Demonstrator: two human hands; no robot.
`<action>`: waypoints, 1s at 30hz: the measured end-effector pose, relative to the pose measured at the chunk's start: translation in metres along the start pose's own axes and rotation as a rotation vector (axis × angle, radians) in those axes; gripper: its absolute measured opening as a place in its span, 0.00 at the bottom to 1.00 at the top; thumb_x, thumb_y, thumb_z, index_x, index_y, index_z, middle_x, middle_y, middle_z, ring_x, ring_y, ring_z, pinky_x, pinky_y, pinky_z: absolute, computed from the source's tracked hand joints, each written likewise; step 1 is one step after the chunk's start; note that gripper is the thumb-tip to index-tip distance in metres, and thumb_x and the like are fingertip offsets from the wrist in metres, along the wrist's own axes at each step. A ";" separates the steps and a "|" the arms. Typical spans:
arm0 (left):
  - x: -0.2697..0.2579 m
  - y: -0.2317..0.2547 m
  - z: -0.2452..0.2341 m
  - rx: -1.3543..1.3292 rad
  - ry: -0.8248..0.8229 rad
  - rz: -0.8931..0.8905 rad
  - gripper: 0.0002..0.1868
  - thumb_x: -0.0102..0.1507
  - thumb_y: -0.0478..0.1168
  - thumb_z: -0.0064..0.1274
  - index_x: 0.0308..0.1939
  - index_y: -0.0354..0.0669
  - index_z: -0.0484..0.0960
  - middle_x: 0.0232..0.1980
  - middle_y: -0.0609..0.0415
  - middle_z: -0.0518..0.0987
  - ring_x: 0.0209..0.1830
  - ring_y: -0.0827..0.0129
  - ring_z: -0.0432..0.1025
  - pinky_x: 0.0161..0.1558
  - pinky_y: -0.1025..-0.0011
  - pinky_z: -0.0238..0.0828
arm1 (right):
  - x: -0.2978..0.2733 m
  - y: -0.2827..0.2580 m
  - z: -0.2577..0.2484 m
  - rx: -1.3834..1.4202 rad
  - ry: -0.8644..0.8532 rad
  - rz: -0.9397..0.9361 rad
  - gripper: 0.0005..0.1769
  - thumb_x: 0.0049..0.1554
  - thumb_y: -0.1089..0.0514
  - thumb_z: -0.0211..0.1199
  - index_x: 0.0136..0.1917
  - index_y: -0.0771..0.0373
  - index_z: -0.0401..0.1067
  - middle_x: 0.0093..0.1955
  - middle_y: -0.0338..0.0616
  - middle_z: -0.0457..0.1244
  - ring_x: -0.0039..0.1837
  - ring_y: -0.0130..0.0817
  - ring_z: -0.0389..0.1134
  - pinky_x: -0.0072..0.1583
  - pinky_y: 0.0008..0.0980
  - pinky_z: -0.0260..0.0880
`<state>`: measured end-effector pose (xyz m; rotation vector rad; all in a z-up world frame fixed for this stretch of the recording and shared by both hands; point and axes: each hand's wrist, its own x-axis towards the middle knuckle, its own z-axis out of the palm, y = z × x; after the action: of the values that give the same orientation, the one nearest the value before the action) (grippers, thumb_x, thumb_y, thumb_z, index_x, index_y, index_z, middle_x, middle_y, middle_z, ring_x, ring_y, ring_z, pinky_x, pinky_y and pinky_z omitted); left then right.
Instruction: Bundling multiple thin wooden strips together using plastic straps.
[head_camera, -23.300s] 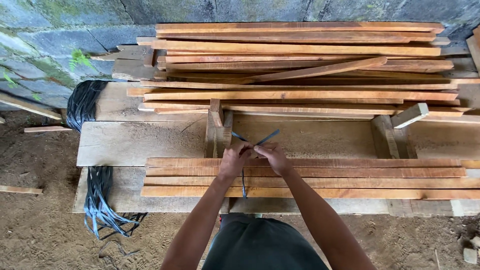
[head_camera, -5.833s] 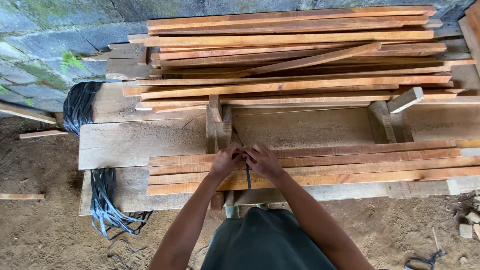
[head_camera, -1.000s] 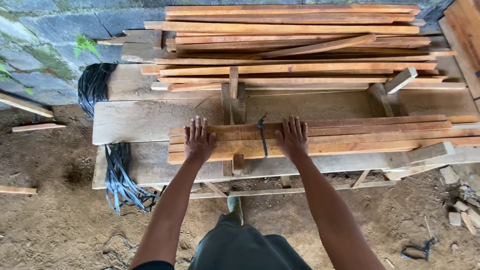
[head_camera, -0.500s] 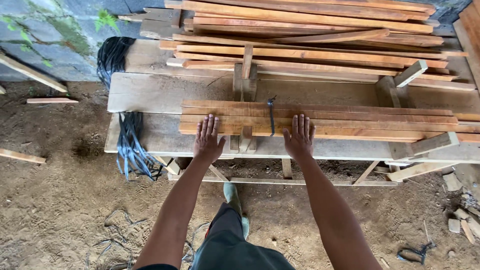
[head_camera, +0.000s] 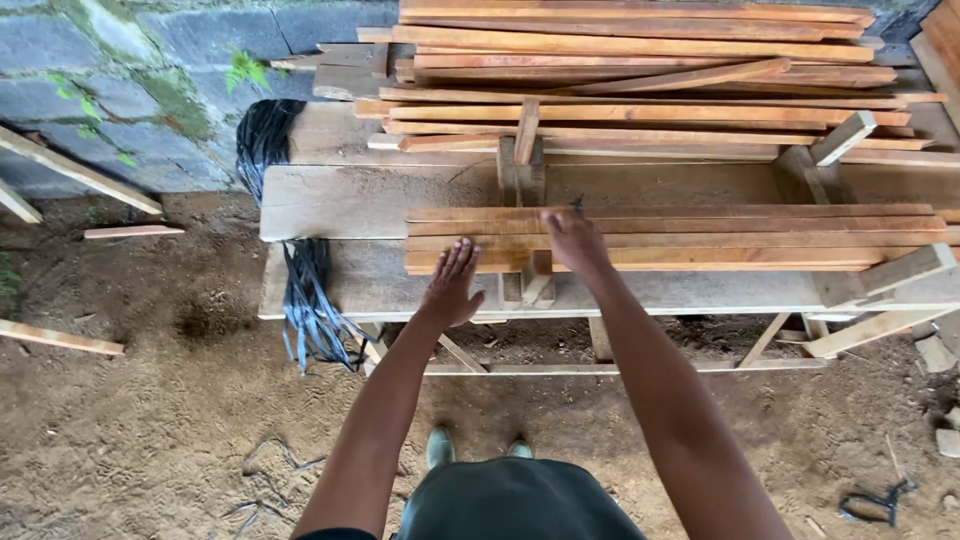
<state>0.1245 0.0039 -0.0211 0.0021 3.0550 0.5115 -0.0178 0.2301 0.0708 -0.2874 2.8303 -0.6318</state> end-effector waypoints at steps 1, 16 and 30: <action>-0.002 -0.001 -0.007 0.001 -0.002 -0.002 0.53 0.62 0.57 0.54 0.84 0.53 0.42 0.87 0.53 0.38 0.87 0.59 0.35 0.83 0.55 0.28 | -0.001 -0.020 0.007 0.002 -0.003 0.000 0.32 0.61 0.21 0.43 0.63 0.34 0.75 0.65 0.33 0.68 0.69 0.43 0.67 0.68 0.51 0.66; 0.016 -0.169 -0.048 -1.046 0.598 -0.466 0.33 0.78 0.55 0.33 0.85 0.59 0.42 0.87 0.51 0.34 0.86 0.55 0.30 0.84 0.55 0.24 | -0.013 -0.068 0.017 -0.122 0.064 0.030 0.36 0.61 0.35 0.50 0.64 0.66 0.76 0.63 0.61 0.68 0.69 0.60 0.66 0.74 0.54 0.57; 0.049 -0.096 0.000 0.049 0.295 -0.172 0.34 0.74 0.49 0.33 0.82 0.41 0.48 0.86 0.42 0.42 0.85 0.46 0.40 0.75 0.41 0.49 | -0.004 -0.058 0.025 -0.184 0.178 0.118 0.25 0.57 0.43 0.54 0.53 0.60 0.82 0.52 0.57 0.72 0.59 0.60 0.72 0.61 0.55 0.73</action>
<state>0.0765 -0.0865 -0.0541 -0.3632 3.3079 0.4617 0.0008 0.1695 0.0747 -0.0970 3.0541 -0.3902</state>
